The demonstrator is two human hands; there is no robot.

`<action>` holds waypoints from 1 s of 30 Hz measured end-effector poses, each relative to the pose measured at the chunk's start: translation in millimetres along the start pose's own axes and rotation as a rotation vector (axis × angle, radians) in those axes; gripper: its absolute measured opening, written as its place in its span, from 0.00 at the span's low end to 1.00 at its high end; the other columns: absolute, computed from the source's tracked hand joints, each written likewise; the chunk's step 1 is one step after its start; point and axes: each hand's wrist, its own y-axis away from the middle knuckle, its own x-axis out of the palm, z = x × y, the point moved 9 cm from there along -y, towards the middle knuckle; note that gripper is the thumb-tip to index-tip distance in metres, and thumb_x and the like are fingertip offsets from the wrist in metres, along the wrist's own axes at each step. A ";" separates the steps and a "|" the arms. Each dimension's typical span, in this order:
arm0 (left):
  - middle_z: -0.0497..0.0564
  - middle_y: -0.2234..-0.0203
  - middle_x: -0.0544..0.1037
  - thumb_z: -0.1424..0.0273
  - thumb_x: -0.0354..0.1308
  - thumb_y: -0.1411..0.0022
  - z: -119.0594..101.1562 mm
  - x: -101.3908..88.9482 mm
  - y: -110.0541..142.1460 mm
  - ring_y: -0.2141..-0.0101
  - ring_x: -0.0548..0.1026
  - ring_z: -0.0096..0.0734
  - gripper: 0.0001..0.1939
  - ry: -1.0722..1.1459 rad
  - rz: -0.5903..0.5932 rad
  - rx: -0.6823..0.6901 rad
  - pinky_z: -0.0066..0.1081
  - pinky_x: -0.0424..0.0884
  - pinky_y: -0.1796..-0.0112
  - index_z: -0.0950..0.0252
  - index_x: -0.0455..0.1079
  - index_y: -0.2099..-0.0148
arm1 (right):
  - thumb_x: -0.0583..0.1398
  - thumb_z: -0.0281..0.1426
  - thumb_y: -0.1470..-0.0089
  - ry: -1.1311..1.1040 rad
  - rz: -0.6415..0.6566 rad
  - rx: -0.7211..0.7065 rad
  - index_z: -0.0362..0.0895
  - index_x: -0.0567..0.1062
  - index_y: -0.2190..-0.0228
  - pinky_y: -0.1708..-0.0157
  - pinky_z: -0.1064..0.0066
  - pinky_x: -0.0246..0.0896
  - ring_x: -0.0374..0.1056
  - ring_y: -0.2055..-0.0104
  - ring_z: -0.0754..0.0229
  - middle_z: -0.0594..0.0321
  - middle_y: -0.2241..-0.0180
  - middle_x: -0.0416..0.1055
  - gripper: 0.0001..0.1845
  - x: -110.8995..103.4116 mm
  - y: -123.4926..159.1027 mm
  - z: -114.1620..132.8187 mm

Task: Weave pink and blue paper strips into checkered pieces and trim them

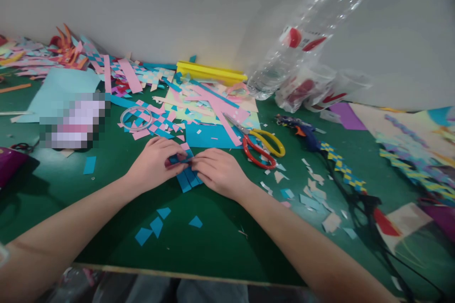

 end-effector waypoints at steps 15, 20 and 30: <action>0.49 0.59 0.79 0.60 0.46 0.29 2.2 6.5 -0.2 0.55 0.72 0.37 0.16 0.044 0.199 -0.054 0.42 0.61 0.49 0.61 0.72 0.55 | 0.58 0.20 0.46 -0.151 -0.159 -0.009 0.44 0.72 0.73 0.58 0.64 0.68 0.74 0.66 0.61 0.63 0.72 0.79 0.08 -13.9 1.9 -0.9; 0.49 0.60 0.79 0.67 0.46 0.29 8.1 10.1 0.1 0.56 0.72 0.36 0.13 0.030 0.170 -0.037 0.41 0.61 0.50 0.61 0.72 0.57 | 0.54 0.18 0.49 -0.131 -0.186 0.110 0.45 0.70 0.71 0.60 0.64 0.65 0.72 0.68 0.61 0.63 0.72 0.77 0.10 -16.6 2.2 -10.7; 0.51 0.58 0.78 0.70 0.50 0.33 8.0 13.1 0.2 0.55 0.73 0.36 0.09 -0.001 0.183 0.022 0.41 0.62 0.52 0.61 0.71 0.56 | 0.57 0.23 0.44 -0.157 -0.059 -0.034 0.46 0.75 0.67 0.52 0.61 0.68 0.75 0.60 0.60 0.64 0.65 0.81 0.09 -5.5 2.4 -1.7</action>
